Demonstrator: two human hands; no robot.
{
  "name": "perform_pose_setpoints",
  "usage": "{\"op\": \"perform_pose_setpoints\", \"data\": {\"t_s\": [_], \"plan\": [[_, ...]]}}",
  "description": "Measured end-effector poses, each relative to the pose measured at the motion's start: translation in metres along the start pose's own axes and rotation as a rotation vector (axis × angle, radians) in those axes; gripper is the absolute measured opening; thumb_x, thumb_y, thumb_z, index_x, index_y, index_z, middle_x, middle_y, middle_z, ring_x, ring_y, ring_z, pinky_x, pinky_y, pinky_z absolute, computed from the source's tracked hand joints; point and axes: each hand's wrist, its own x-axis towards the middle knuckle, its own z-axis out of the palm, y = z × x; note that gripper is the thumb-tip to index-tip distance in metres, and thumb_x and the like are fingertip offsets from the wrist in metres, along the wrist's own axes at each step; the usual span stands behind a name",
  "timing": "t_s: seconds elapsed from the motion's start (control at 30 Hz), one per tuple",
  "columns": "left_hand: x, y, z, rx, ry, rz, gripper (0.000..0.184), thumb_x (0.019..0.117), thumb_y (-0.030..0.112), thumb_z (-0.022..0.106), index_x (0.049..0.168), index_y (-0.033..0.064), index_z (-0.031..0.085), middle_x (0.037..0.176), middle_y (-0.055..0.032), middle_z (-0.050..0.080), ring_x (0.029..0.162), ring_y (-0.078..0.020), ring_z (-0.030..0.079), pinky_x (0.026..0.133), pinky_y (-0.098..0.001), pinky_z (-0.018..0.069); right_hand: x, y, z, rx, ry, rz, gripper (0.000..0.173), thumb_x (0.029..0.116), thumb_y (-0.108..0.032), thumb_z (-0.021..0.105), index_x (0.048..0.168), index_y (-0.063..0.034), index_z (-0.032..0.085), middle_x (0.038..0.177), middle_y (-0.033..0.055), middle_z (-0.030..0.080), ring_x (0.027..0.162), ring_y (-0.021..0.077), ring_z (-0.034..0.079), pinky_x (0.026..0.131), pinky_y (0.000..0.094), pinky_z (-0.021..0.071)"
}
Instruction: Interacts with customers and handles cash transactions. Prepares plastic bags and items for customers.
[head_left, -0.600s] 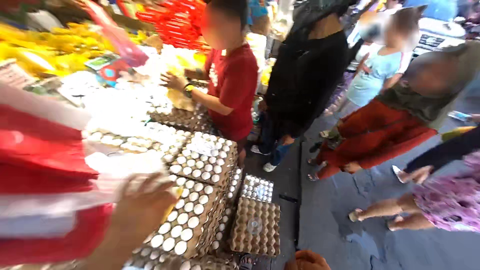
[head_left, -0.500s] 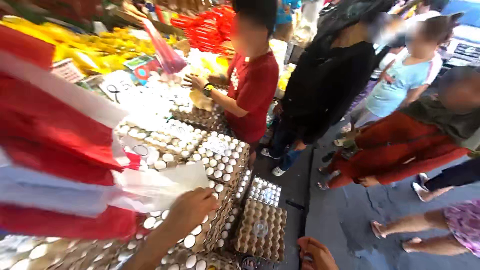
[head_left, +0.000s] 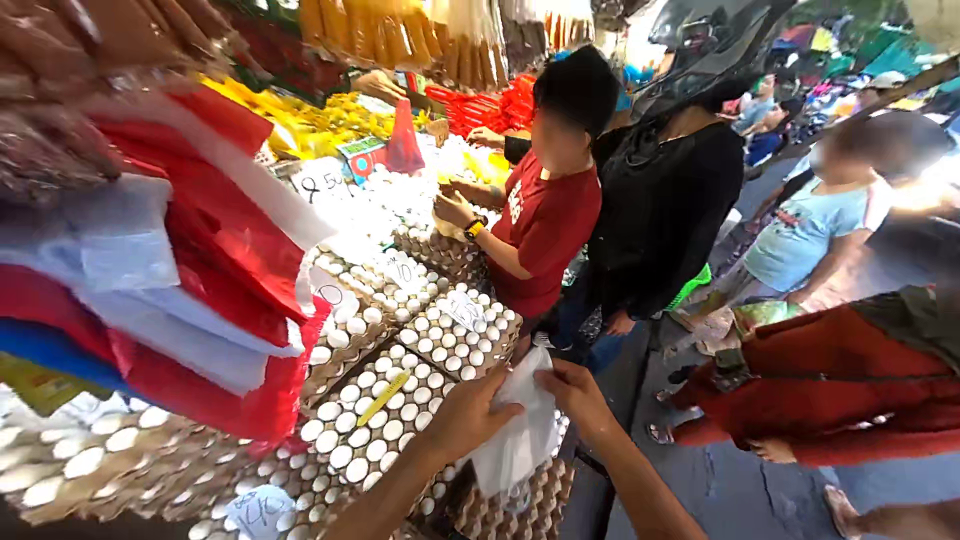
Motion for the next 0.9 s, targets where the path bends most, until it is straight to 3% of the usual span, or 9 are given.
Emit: {"op": "perform_pose_setpoints", "data": {"t_s": [0.07,0.17,0.33,0.43,0.5,0.6,0.7,0.8,0.9], "plan": [[-0.013,-0.017,0.005,0.057,-0.023,-0.089,0.043,0.0989,0.047,0.061,0.116,0.0081,0.066,0.094,-0.0101,0.071,0.087,-0.0261,0.07,0.079,-0.0535,0.0579,0.02,0.007,-0.019,-0.059,-0.023,0.012,0.025,0.103,-0.023,0.06,0.102,-0.0011,0.072,0.086,0.0071,0.072,0.078,0.0152,0.069,0.073,0.0361,0.0593],[-0.032,-0.037,-0.008,0.121,0.042,-0.19,0.043,0.1012,0.048,0.057,0.11,0.0087,0.071,0.097,-0.0094,0.071,0.09,-0.0248,0.069,0.083,-0.0531,0.0572,0.05,0.015,-0.041,-0.124,-0.057,-0.033,0.021,0.1019,-0.02,0.06,0.099,-0.0031,0.072,0.085,0.0041,0.072,0.078,0.0117,0.068,0.075,0.0335,0.059],[-0.05,-0.041,-0.033,0.152,0.226,-0.186,0.039,0.1047,0.043,0.055,0.098,0.0106,0.075,0.093,-0.0031,0.071,0.088,-0.0136,0.067,0.084,-0.04,0.0569,0.074,0.032,-0.064,-0.051,-0.135,0.002,0.025,0.1013,-0.026,0.064,0.099,-0.0033,0.073,0.086,0.0056,0.074,0.079,0.0139,0.071,0.076,0.0352,0.0607],[-0.052,-0.018,-0.04,0.215,0.426,-0.187,0.031,0.1043,0.039,0.057,0.106,0.0154,0.078,0.1,0.0011,0.074,0.095,-0.0087,0.069,0.089,-0.0358,0.0585,0.086,0.044,-0.067,-0.037,-0.238,-0.015,0.025,0.1007,-0.027,0.065,0.1,-0.0038,0.074,0.088,0.0057,0.074,0.081,0.0149,0.072,0.077,0.0368,0.0615],[-0.06,-0.002,-0.042,0.334,0.521,-0.199,0.03,0.1047,0.039,0.056,0.117,0.021,0.077,0.114,0.0026,0.074,0.106,-0.0085,0.069,0.095,-0.0375,0.0585,0.097,0.052,-0.059,-0.063,-0.324,-0.035,0.027,0.0995,-0.03,0.067,0.098,-0.0045,0.074,0.085,0.0052,0.073,0.079,0.0145,0.07,0.076,0.0375,0.0602],[-0.084,0.017,-0.045,0.517,0.597,-0.247,0.03,0.1049,0.039,0.056,0.121,0.0242,0.076,0.129,0.0026,0.069,0.119,-0.0117,0.065,0.102,-0.0403,0.055,0.109,0.058,-0.038,-0.167,-0.477,-0.055,0.036,0.0994,-0.04,0.065,0.094,-0.0045,0.071,0.082,0.0057,0.069,0.076,0.0151,0.066,0.075,0.0396,0.0564],[-0.125,0.029,-0.055,0.641,0.676,-0.337,0.03,0.1049,0.035,0.055,0.118,0.0195,0.076,0.126,-0.0006,0.07,0.119,-0.0172,0.065,0.103,-0.045,0.053,0.124,0.069,-0.014,-0.374,-0.64,0.02,0.051,0.1025,-0.051,0.055,0.112,-0.0032,0.07,0.102,0.0154,0.071,0.096,0.0277,0.068,0.089,0.0533,0.0548],[-0.179,0.045,-0.061,0.663,0.781,-0.476,0.031,0.1045,0.028,0.054,0.11,0.006,0.074,0.109,-0.0089,0.073,0.103,-0.0188,0.07,0.094,-0.0436,0.0571,0.139,0.099,0.006,-0.523,-0.777,0.189,0.04,0.1045,-0.032,0.053,0.13,-0.0034,0.063,0.123,0.021,0.067,0.112,0.0349,0.067,0.099,0.0579,0.0516],[-0.237,0.056,-0.052,0.564,0.834,-0.708,0.028,0.1048,0.018,0.055,0.112,-0.0046,0.071,0.103,-0.0191,0.072,0.095,-0.025,0.071,0.09,-0.0474,0.0575,0.149,0.122,0.027,-0.474,-0.794,0.303,0.037,0.0983,-0.008,0.054,0.135,-0.0053,0.06,0.118,0.0184,0.069,0.098,0.0307,0.071,0.087,0.0514,0.0591]]}}
